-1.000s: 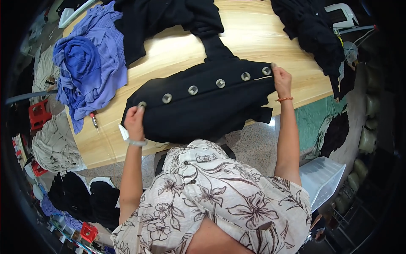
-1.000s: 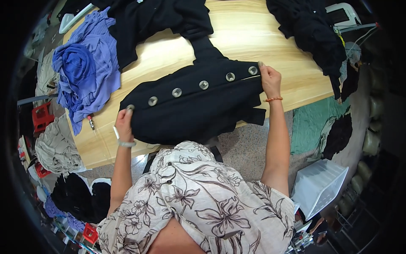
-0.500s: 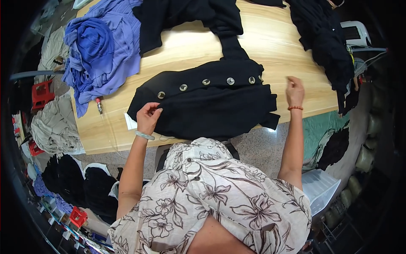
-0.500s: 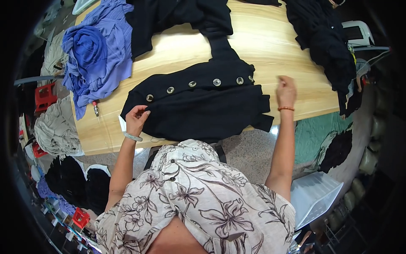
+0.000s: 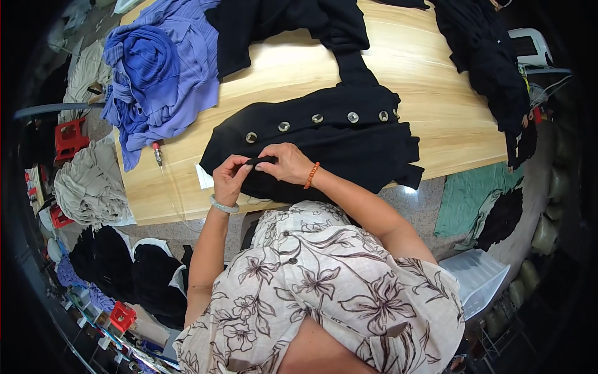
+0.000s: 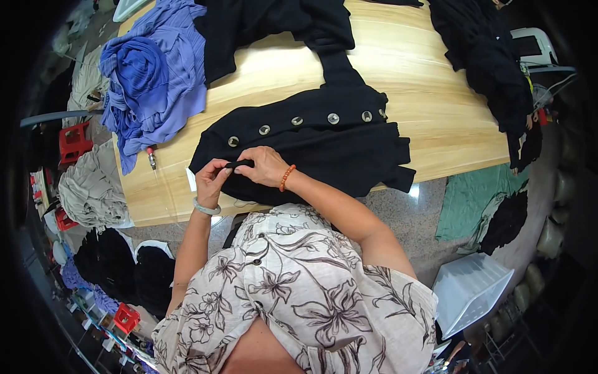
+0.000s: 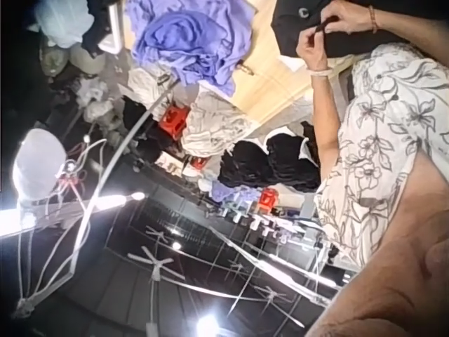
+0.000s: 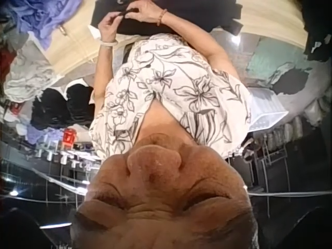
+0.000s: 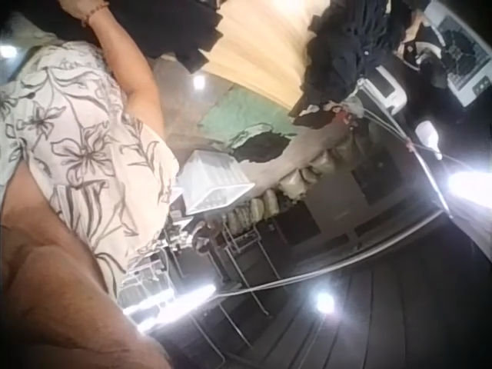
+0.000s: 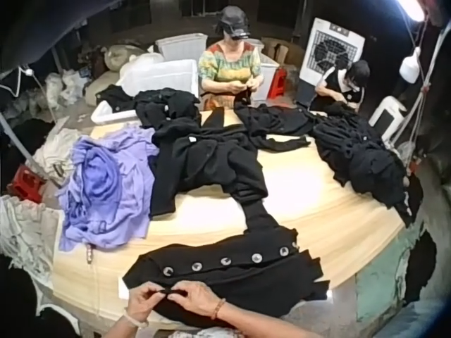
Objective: Trimming loose threads from garments using scissors on a work table.
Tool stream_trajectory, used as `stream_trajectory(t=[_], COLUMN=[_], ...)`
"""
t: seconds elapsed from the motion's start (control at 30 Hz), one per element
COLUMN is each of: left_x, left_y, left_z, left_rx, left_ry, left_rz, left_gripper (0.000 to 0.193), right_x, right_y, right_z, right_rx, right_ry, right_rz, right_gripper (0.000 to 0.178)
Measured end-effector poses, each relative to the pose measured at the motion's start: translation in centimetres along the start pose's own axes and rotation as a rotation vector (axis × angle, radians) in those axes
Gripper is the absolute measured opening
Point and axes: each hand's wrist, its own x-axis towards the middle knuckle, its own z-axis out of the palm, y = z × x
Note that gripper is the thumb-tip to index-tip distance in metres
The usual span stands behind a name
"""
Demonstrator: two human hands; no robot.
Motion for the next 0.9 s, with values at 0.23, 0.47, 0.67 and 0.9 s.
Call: stream_trajectory(t=[0.23, 0.47, 0.67, 0.9], left_x=[2.4, 7.4, 8.1, 6.6], left_y=[0.7, -0.7, -1.8, 0.4], left_z=[0.2, 0.1, 0.3, -0.1], left_rx=[0.358, 0.941, 0.892, 0.097], left_ry=[-0.131, 0.022, -0.05, -0.217], left_rz=[0.093, 0.402, 0.163, -0.245], left_gripper=[0.019, 0.026, 0.018, 0.012], right_x=[-0.2, 0.6, 0.0, -0.1], right_y=[1.4, 0.6, 1.8, 0.7], right_z=[0.1, 1.7, 1.9, 1.5], right_rx=[-0.155, -0.315, -0.333, -0.323], right_ry=[0.064, 0.181, 0.14, 0.219], right_rz=[-0.016, -0.274, -0.22, -0.152], right_gripper=[0.026, 0.016, 0.017, 0.026])
